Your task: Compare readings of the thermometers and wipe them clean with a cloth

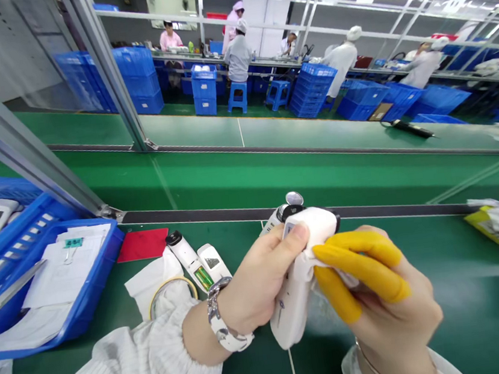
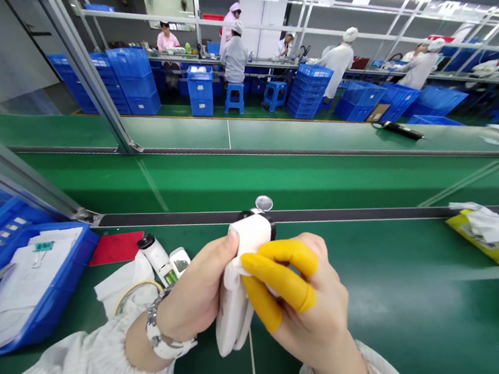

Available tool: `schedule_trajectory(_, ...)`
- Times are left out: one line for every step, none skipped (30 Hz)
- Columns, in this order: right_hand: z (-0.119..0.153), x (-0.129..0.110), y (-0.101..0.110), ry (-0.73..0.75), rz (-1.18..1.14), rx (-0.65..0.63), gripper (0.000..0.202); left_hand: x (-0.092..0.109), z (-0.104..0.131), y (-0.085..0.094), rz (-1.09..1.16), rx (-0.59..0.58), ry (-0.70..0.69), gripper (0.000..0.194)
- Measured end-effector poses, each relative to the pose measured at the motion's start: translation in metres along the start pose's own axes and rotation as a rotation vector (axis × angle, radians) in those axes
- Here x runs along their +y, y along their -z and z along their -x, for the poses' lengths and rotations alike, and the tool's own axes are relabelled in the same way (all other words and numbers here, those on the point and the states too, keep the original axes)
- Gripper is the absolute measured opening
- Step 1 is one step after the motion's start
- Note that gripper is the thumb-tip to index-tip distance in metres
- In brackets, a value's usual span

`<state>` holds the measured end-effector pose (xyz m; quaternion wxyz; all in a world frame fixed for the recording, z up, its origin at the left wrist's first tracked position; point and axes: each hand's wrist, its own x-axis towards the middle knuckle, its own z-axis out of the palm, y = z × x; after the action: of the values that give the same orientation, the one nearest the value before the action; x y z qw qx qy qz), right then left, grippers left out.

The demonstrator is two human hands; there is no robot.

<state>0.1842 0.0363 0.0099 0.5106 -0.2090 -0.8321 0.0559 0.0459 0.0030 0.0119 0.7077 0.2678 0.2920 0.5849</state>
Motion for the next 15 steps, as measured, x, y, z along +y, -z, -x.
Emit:
schedule_trajectory(0.0, 0.0, 0.0, -0.017, 0.005, 0.021, 0.042, -0.001, 0.0, 0.0, -0.006, -0.007, 0.007, 0.041)
schedule_trajectory(0.0, -0.001, 0.001, -0.028, 0.001, 0.024, 0.039, -0.001, 0.0, 0.0, -0.009, -0.011, 0.009, 0.041)
schedule_trajectory(-0.001, -0.001, 0.002, -0.029, -0.01, 0.008, 0.036, -0.002, -0.001, 0.0, -0.012, -0.006, 0.003, 0.041)
schedule_trajectory(-0.003, -0.003, 0.004, -0.024, -0.023, -0.026, 0.032, -0.002, -0.002, 0.001, -0.015, 0.002, -0.004, 0.041)
schedule_trajectory(-0.005, -0.004, 0.005, -0.014, -0.031, -0.075, 0.029, -0.002, -0.002, 0.002, -0.019, 0.01, -0.011, 0.041)
schedule_trajectory(-0.007, -0.006, 0.007, 0.0, -0.032, -0.134, 0.026, -0.002, -0.003, 0.003, -0.021, 0.022, -0.016, 0.041)
schedule_trajectory(-0.01, -0.007, 0.008, 0.016, -0.028, -0.191, 0.023, -0.002, -0.004, 0.004, -0.022, 0.036, -0.018, 0.041)
schedule_trajectory(-0.011, -0.008, 0.009, 0.031, -0.022, -0.24, 0.021, -0.002, -0.004, 0.004, -0.024, 0.048, -0.017, 0.042)
schedule_trajectory(-0.012, -0.009, 0.01, 0.043, -0.013, -0.266, 0.019, -0.001, -0.005, 0.004, -0.026, 0.053, -0.017, 0.042)
schedule_trajectory(-0.013, -0.009, 0.01, 0.049, -0.002, -0.264, 0.019, -0.001, -0.005, 0.004, -0.03, 0.053, -0.016, 0.041)
schedule_trajectory(-0.012, -0.009, 0.01, 0.047, 0.006, -0.24, 0.019, -0.001, -0.004, 0.003, -0.036, 0.049, -0.014, 0.041)
schedule_trajectory(-0.012, -0.008, 0.009, 0.037, 0.014, -0.199, 0.02, 0.0, -0.004, 0.002, -0.043, 0.042, -0.013, 0.041)
schedule_trajectory(-0.01, -0.007, 0.009, 0.024, 0.024, -0.153, 0.022, 0.0, -0.004, 0.001, -0.051, 0.035, -0.012, 0.041)
schedule_trajectory(-0.009, -0.006, 0.008, 0.011, 0.033, -0.108, 0.023, 0.0, -0.003, 0.001, -0.058, 0.03, -0.01, 0.042)
schedule_trajectory(-0.008, -0.005, 0.008, 0.002, 0.037, -0.076, 0.024, 0.0, -0.003, 0.0, -0.064, 0.027, -0.009, 0.043)
